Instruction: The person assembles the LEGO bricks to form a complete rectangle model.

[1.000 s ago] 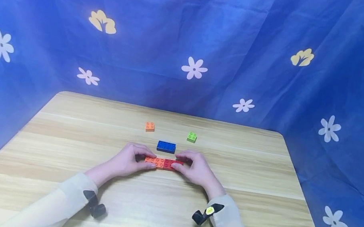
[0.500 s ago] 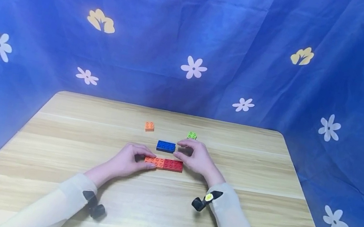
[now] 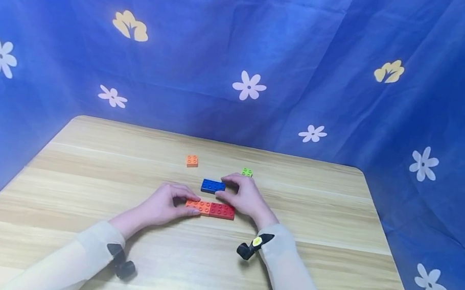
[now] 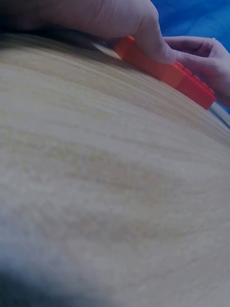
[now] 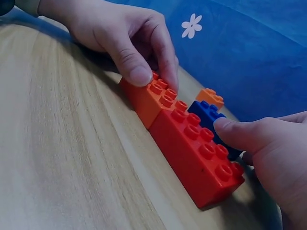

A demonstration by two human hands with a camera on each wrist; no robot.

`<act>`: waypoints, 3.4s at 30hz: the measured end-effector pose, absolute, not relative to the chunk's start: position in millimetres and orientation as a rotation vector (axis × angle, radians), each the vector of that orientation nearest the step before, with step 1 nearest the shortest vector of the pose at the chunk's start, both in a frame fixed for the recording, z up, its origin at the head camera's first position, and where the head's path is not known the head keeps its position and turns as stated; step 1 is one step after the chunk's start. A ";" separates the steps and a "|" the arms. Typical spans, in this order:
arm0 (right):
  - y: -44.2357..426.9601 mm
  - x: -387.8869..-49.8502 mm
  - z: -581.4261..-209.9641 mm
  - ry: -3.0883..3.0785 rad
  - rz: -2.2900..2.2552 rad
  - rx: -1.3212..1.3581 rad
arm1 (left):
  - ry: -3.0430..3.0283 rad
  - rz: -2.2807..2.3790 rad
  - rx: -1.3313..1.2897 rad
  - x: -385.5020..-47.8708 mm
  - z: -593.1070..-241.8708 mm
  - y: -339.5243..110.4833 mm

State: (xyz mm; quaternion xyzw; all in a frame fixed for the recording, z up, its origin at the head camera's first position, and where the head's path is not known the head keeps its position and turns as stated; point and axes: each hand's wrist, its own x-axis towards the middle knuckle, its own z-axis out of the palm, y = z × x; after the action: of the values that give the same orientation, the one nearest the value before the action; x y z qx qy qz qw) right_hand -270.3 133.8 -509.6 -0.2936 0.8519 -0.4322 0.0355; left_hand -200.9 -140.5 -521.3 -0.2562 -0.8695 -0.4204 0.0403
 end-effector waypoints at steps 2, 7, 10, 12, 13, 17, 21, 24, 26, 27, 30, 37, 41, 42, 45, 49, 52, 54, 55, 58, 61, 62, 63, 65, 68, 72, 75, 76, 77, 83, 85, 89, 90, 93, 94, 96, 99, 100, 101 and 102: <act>131.8 -271.5 -511.3 2.620 -1.322 -0.906 | -2.662 -1.292 -0.785 -200.6 -521.0 -140.5; 128.4 -273.8 -513.5 2.629 -1.284 -0.913 | -2.672 -1.300 -0.774 -200.4 -520.3 -139.7; 127.2 -274.2 -512.6 2.632 -1.264 -0.917 | -2.676 -1.311 -0.770 -200.7 -519.6 -139.2; 126.4 -274.4 -511.7 2.633 -1.258 -0.920 | -2.676 -1.315 -0.768 -200.7 -519.4 -139.5; 126.0 -274.4 -511.1 2.631 -1.257 -0.918 | -2.678 -1.314 -0.766 -200.6 -519.3 -139.7; 124.9 -273.8 -509.5 2.624 -1.257 -0.907 | -2.683 -1.316 -0.757 -200.2 -518.8 -140.5; 124.6 -272.5 -507.6 2.625 -1.273 -0.899 | -2.685 -1.323 -0.750 -200.4 -518.7 -140.6; 125.3 -271.1 -506.8 2.636 -1.286 -0.903 | -2.683 -1.323 -0.743 -199.8 -519.7 -140.3; 126.0 -269.7 -506.3 2.639 -1.293 -0.911 | -2.678 -1.321 -0.745 -199.4 -520.5 -140.4; 126.4 -268.9 -506.1 2.639 -1.295 -0.918 | -2.675 -1.317 -0.747 -199.3 -521.1 -140.6; 127.5 -266.0 -504.9 2.625 -1.316 -0.938 | -2.671 -1.311 -0.749 -199.4 -523.3 -141.3; 130.8 -257.7 -500.1 2.576 -1.371 -0.918 | -2.695 -1.332 -0.729 -201.8 -526.1 -142.0; 133.0 -252.5 -498.2 2.579 -1.367 -0.938 | -2.696 -1.330 -0.728 -201.8 -526.5 -142.0; 133.7 -251.0 -497.6 2.580 -1.367 -0.945 | -2.697 -1.329 -0.728 -201.8 -526.6 -142.0; 135.8 -247.0 -497.2 2.573 -1.369 -0.951 | -2.695 -1.324 -0.727 -201.7 -526.8 -141.8; 138.5 -241.9 -496.7 2.564 -1.366 -0.956 | -2.679 -1.316 -0.736 -201.1 -525.3 -141.5; 140.0 -238.4 -496.5 2.578 -1.345 -0.970 | -2.666 -1.320 -0.743 -201.2 -524.7 -141.3; 140.7 -235.9 -496.3 2.582 -1.334 -0.976 | -2.665 -1.324 -0.744 -201.7 -524.9 -141.2; 140.9 -234.5 -495.9 2.587 -1.327 -0.981 | -2.665 -1.325 -0.744 -201.9 -525.2 -141.1; 141.5 -230.2 -494.9 2.586 -1.317 -0.988 | -2.672 -1.332 -0.745 -202.8 -526.0 -140.9; 141.9 -227.1 -494.9 2.593 -1.304 -1.008 | -2.676 -1.339 -0.750 -203.5 -527.0 -140.6; 142.1 -226.3 -495.1 2.593 -1.303 -1.011 | -2.676 -1.341 -0.752 -203.7 -527.2 -140.4; 142.3 -225.4 -495.2 2.592 -1.306 -1.015 | -2.675 -1.344 -0.754 -203.9 -527.2 -140.1; 142.4 -224.2 -495.2 2.591 -1.315 -1.023 | -2.670 -1.347 -0.760 -204.8 -526.4 -139.9; 142.8 -222.0 -494.7 2.590 -1.325 -1.016 | -2.666 -1.346 -0.756 -205.5 -524.3 -139.5; 142.8 -219.8 -494.0 2.587 -1.323 -1.020 | -2.659 -1.340 -0.757 -205.7 -522.9 -139.6; 142.8 -219.3 -494.6 2.592 -1.307 -1.039 | -2.642 -1.339 -0.776 -205.7 -523.2 -139.9; 142.8 -219.3 -495.0 2.596 -1.300 -1.048 | -2.638 -1.340 -0.782 -205.7 -523.1 -140.0; 142.9 -219.4 -495.4 2.602 -1.293 -1.056 | -2.635 -1.343 -0.786 -205.8 -523.3 -140.1; 142.7 -219.8 -497.3 2.629 -1.270 -1.079 | -2.639 -1.349 -0.780 -205.5 -523.5 -140.2; 142.5 -219.2 -497.2 2.627 -1.268 -1.090 | -2.647 -1.339 -0.772 -204.6 -523.4 -140.5; 141.5 -217.8 -497.3 2.627 -1.233 -1.104 | -2.665 -1.324 -0.756 -202.3 -523.4 -141.2; 141.1 -217.5 -497.1 2.627 -1.225 -1.105 | -2.666 -1.322 -0.755 -202.0 -523.4 -141.3; 140.1 -216.1 -496.6 2.632 -1.223 -1.107 | -2.672 -1.332 -0.738 -201.7 -525.0 -140.8; 139.9 -215.7 -496.2 2.635 -1.226 -1.108 | -2.676 -1.333 -0.730 -202.2 -525.6 -140.5; 139.4 -215.4 -495.6 2.638 -1.231 -1.110 | -2.684 -1.348 -0.723 -203.2 -525.6 -139.7; 139.2 -215.7 -496.1 2.639 -1.229 -1.095 | -2.695 -1.398 -0.729 -204.2 -523.3 -138.5; 139.0 -216.1 -496.5 2.636 -1.230 -1.087 | -2.703 -1.415 -0.731 -204.1 -522.0 -138.1; 139.0 -216.2 -496.6 2.634 -1.233 -1.073 | -2.707 -1.433 -0.733 -203.6 -520.2 -137.7; 139.0 -216.2 -496.5 2.631 -1.235 -1.057 | -2.713 -1.447 -0.731 -203.1 -518.3 -137.1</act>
State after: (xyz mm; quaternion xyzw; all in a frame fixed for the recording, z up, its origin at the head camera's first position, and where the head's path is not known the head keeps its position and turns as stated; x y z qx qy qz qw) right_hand -216.2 139.0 -496.5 -0.3416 0.8505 -0.3991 0.0247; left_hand -203.1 -137.1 -518.3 -0.2313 -0.8583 -0.4580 -0.0094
